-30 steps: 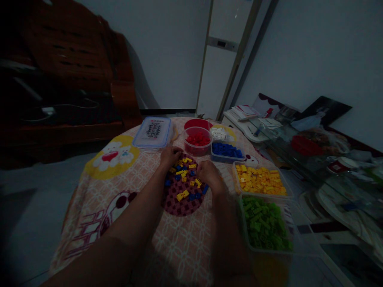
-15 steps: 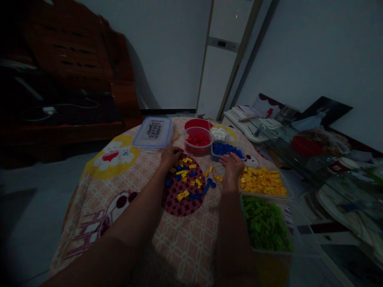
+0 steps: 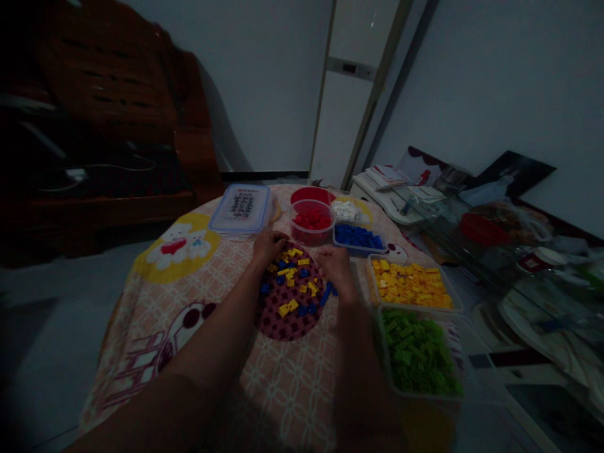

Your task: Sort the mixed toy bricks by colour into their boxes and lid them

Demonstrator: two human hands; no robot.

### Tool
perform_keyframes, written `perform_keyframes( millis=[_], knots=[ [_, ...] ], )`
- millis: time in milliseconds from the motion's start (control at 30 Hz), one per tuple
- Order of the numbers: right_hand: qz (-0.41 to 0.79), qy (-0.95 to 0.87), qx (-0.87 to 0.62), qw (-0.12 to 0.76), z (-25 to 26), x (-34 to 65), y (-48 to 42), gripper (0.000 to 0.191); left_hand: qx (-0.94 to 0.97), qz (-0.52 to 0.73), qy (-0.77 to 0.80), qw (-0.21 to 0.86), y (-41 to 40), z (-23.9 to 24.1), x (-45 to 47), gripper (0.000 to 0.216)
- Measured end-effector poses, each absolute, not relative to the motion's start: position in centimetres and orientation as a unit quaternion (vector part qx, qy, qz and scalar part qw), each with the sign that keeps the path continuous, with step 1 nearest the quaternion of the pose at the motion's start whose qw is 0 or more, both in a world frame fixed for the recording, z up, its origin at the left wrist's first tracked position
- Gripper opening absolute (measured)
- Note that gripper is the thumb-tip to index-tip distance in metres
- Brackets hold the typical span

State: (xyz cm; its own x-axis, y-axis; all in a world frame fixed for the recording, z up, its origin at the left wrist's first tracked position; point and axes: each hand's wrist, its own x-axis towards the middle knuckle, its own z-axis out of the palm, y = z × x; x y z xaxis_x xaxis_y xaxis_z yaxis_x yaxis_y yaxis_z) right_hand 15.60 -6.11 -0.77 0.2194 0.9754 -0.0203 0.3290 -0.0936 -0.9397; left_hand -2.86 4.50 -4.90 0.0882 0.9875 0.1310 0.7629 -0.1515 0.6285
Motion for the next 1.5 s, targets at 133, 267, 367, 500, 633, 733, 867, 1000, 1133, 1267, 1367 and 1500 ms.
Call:
perform_keyframes(
  millis=[133, 267, 367, 500, 633, 733, 867, 1000, 1133, 1267, 1367, 1500],
  knots=[
    [0.323, -0.606, -0.664, 0.297, -1.0, 14.1, -6.1, 0.010, 0.706, 0.276, 0.617, 0.211, 4.6, -5.1, -2.8, 0.029],
    [0.180, -0.692, -0.683, 0.150, -1.8, 13.4, -6.0, 0.016, 0.705, 0.277, 0.619, 0.210, 4.5, -5.1, -2.9, 0.029],
    [0.129, -0.712, -0.681, 0.107, -2.3, 13.3, -6.0, 0.021, 0.708, 0.276, 0.617, 0.205, 4.5, -5.0, -2.9, 0.029],
    [0.137, -0.706, -0.684, 0.121, -2.2, 13.6, -6.0, 0.017, 0.709, 0.274, 0.616, 0.206, 4.4, -4.8, -2.9, 0.030],
    [0.201, -0.662, -0.688, 0.220, -1.7, 14.1, -5.8, 0.010, 0.709, 0.269, 0.619, 0.206, 4.4, -4.7, -2.9, 0.030],
    [0.276, -0.594, -0.681, 0.328, -1.3, 14.9, -5.8, 0.010, 0.706, 0.271, 0.620, 0.208, 4.4, -4.6, -2.9, 0.030],
    [0.332, -0.437, -0.663, 0.509, -1.0, 16.6, -5.6, 0.015, 0.705, 0.273, 0.620, 0.212, 4.4, -4.7, -2.9, 0.030],
    [0.302, -0.278, -0.609, 0.679, -1.0, 18.7, -5.2, 0.029, 0.703, 0.267, 0.623, 0.217, 4.5, -4.7, -2.8, 0.031],
    [0.256, -0.234, -0.570, 0.745, -1.0, 20.2, -5.1, 0.042, 0.706, 0.269, 0.620, 0.212, 4.5, -4.7, -2.8, 0.031],
    [0.284, -0.267, -0.598, 0.701, -0.8, 19.9, -5.3, 0.031, 0.710, 0.267, 0.619, 0.206, 4.4, -4.6, -2.8, 0.030],
    [0.310, -0.309, -0.625, 0.647, -0.7, 19.2, -5.5, 0.022, 0.711, 0.268, 0.617, 0.204, 4.3, -4.5, -2.8, 0.030],
    [0.344, -0.415, -0.671, 0.510, -0.7, 19.0, -6.3, 0.014, 0.711, 0.269, 0.616, 0.208, 4.3, -4.5, -2.8, 0.030]
  ],
)
